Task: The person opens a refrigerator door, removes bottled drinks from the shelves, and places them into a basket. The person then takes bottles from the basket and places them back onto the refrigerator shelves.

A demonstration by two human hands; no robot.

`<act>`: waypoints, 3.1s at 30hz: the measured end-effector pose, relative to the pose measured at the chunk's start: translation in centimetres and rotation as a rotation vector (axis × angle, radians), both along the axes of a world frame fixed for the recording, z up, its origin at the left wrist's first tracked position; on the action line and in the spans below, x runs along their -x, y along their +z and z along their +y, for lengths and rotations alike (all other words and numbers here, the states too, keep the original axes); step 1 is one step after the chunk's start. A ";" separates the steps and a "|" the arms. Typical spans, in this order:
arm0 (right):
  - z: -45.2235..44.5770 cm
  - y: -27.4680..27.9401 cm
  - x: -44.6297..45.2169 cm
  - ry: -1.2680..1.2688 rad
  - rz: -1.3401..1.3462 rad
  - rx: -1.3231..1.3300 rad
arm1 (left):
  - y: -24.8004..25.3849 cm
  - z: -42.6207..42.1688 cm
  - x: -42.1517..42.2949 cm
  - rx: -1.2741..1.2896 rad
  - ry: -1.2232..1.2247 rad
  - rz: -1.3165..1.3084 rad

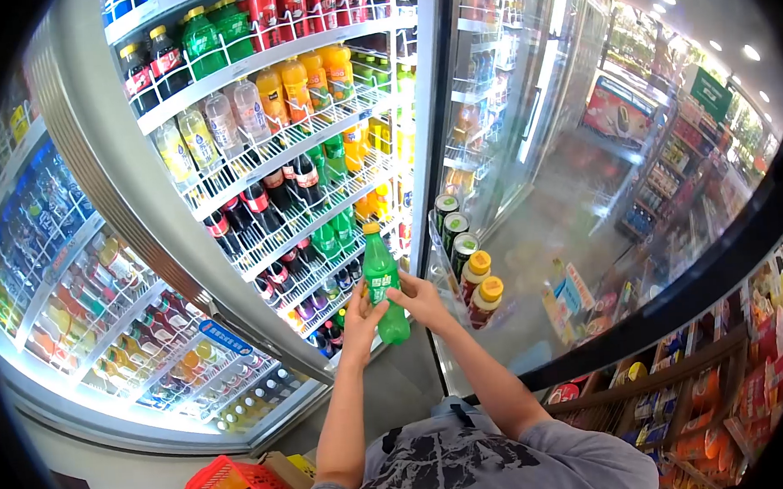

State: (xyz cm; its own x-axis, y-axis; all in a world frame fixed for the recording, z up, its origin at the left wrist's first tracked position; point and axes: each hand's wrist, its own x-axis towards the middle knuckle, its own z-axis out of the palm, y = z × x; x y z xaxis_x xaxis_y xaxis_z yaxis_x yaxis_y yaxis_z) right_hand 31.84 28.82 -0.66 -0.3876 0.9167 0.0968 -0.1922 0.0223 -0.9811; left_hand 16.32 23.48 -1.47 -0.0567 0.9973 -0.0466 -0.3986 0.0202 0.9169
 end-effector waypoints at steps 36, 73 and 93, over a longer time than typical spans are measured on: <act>13.4 -12.2 -0.8 -0.250 -0.304 0.089 | -12.0 14.9 -2.4 0.178 -0.007 0.045; 33.1 -20.8 8.0 -0.287 -0.132 0.198 | -18.7 35.0 7.0 -0.031 0.190 0.906; 41.4 -26.4 11.4 -0.049 0.131 0.287 | -26.1 41.3 7.0 0.083 0.160 0.150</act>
State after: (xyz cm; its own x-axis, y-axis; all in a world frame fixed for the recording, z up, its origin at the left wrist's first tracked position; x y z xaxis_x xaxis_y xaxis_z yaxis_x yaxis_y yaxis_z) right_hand 20.43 70.21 -27.10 -0.3440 0.9309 -0.1227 -0.3227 -0.2399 -0.9156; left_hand 9.32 64.79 -27.55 -0.2263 0.9681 -0.1074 -0.2621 0.0457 0.9640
